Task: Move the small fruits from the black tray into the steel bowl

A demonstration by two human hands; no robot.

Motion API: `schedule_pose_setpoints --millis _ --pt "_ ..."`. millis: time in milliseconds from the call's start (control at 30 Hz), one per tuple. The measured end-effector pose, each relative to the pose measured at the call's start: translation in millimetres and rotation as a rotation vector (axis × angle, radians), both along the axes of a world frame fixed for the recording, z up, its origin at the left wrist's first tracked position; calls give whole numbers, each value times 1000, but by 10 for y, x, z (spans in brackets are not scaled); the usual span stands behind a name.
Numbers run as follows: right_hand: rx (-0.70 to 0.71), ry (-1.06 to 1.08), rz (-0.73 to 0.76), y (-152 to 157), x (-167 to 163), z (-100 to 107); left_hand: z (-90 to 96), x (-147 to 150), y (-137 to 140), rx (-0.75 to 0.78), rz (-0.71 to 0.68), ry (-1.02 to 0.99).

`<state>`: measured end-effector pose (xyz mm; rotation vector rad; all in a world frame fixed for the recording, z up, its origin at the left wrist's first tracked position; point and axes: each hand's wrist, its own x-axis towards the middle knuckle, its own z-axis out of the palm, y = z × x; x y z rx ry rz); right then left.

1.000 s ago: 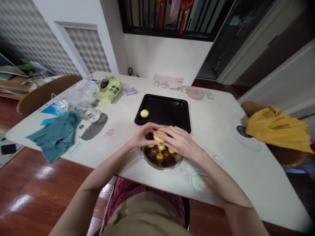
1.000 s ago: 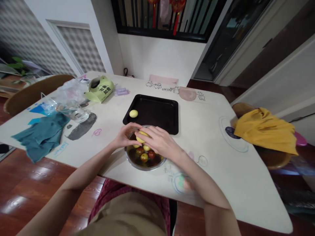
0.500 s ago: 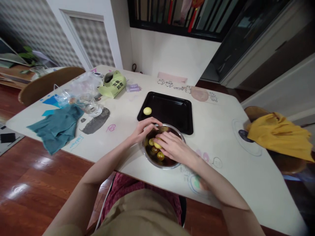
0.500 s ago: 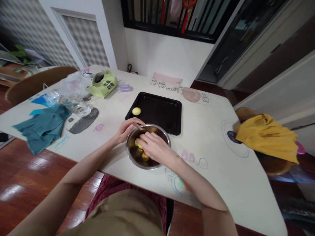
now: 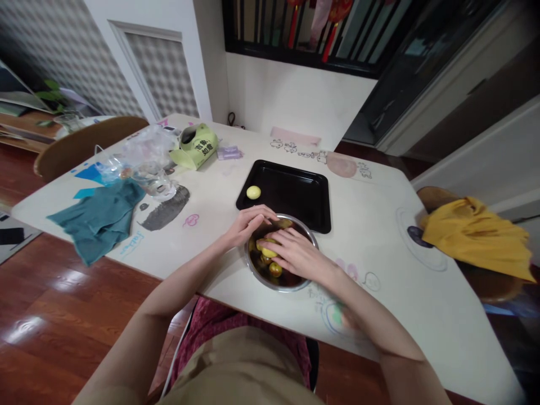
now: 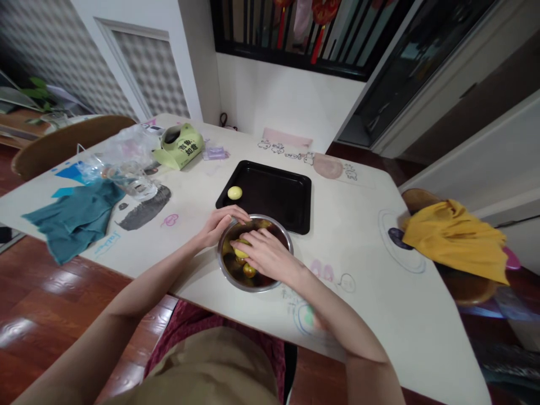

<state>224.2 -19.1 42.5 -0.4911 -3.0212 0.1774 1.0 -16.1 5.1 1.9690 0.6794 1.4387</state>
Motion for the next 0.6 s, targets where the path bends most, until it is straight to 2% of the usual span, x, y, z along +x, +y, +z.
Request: schedule_pose_setpoints --millis 133,300,433,600 --pt "-17 5 -17 -1 0 7 -27 -1 37 9 89 2" --pt "-6 24 -24 17 37 48 -173 -118 219 -14 404 2" --pt "2 79 -41 53 110 122 -344 -333 423 33 587 232" --pt "16 128 -53 91 179 178 -484 -453 600 -22 630 610"
